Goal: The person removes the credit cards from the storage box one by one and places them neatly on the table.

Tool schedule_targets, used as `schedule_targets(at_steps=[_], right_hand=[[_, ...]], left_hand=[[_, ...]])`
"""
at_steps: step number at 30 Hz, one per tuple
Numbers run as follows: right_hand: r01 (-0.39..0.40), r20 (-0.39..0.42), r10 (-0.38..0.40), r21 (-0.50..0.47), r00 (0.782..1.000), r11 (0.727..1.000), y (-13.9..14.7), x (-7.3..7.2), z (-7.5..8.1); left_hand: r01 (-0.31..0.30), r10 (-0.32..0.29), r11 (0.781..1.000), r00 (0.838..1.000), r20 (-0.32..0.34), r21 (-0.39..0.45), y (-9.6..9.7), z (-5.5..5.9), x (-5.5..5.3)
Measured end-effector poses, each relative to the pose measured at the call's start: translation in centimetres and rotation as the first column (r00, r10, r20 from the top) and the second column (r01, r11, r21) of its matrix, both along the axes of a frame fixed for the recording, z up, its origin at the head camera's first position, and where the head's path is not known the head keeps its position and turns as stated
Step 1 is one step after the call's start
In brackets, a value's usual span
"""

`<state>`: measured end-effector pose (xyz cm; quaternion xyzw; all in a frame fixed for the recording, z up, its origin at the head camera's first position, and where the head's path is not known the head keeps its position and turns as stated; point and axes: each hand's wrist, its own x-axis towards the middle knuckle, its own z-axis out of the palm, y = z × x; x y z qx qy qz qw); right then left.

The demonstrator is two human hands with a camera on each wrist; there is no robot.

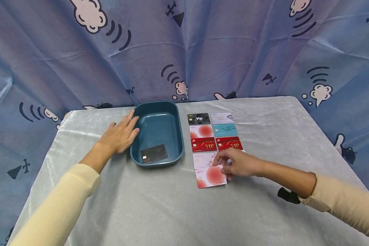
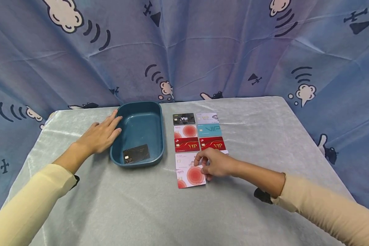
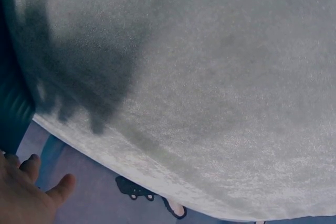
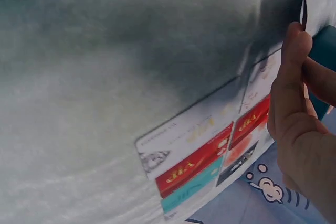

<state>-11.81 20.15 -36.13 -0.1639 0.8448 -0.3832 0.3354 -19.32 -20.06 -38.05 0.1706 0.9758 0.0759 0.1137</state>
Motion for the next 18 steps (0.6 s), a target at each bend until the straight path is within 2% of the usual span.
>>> schedule_targets(at_steps=[5, 11, 18], right_hand=[[0.022, -0.012, -0.022, 0.000, 1.000, 1.000, 0.1, 0.2, -0.8], [0.036, -0.030, -0.034, 0.047, 0.999, 0.998, -0.1, 0.2, -1.5], [0.010, -0.030, -0.007, 0.106, 1.000, 0.994, 0.4, -0.4, -1.4]], left_hand=[[0.000, 0.000, 1.000, 1.000, -0.003, 0.001, 0.0, 0.0, 0.0], [-0.001, 0.001, 1.000, 1.000, -0.002, -0.004, -0.1, -0.1, 0.0], [0.002, -0.002, 1.000, 1.000, 0.004, -0.003, 0.0, -0.1, 0.0]])
